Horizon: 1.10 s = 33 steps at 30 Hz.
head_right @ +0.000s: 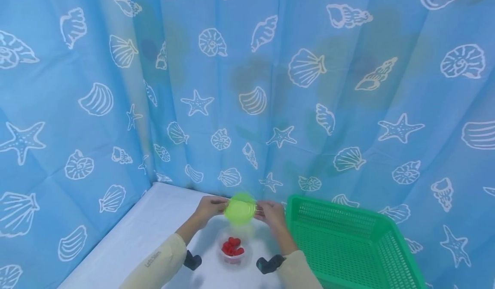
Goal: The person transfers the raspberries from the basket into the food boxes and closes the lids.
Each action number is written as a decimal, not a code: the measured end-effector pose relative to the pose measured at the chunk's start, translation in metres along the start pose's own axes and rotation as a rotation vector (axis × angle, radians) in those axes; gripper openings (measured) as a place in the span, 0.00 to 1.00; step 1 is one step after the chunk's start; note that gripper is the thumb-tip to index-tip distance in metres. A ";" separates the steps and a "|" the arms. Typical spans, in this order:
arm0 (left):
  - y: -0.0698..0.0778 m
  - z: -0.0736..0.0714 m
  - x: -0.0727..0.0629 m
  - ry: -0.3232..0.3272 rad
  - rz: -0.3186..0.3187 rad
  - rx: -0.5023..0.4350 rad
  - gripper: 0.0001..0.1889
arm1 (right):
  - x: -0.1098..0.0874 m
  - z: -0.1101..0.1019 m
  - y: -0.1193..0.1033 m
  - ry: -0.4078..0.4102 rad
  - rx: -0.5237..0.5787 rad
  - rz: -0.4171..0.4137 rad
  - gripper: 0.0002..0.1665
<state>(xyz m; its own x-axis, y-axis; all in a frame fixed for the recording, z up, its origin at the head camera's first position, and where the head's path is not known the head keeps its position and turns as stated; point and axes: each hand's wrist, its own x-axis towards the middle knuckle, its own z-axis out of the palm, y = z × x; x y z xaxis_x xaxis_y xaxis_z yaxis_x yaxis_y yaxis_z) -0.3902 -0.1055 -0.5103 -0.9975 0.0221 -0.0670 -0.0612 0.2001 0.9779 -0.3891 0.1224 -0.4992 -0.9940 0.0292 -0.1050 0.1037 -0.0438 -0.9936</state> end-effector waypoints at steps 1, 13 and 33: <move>0.000 -0.001 0.000 -0.022 -0.003 0.011 0.11 | 0.000 -0.001 -0.001 -0.002 -0.003 0.001 0.18; -0.002 -0.007 0.003 -0.077 -0.002 0.008 0.11 | -0.015 -0.006 0.000 -0.088 -0.222 -0.021 0.17; -0.013 -0.023 -0.011 -0.127 -0.029 -0.013 0.16 | -0.055 0.016 0.018 -0.062 -0.141 0.023 0.16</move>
<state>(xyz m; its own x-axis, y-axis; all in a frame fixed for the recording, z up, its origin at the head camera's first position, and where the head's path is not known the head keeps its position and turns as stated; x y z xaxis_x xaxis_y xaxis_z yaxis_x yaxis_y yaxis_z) -0.3792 -0.1304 -0.5174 -0.9830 0.1401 -0.1188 -0.0911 0.1898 0.9776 -0.3333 0.1044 -0.5103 -0.9910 -0.0326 -0.1296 0.1259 0.0969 -0.9873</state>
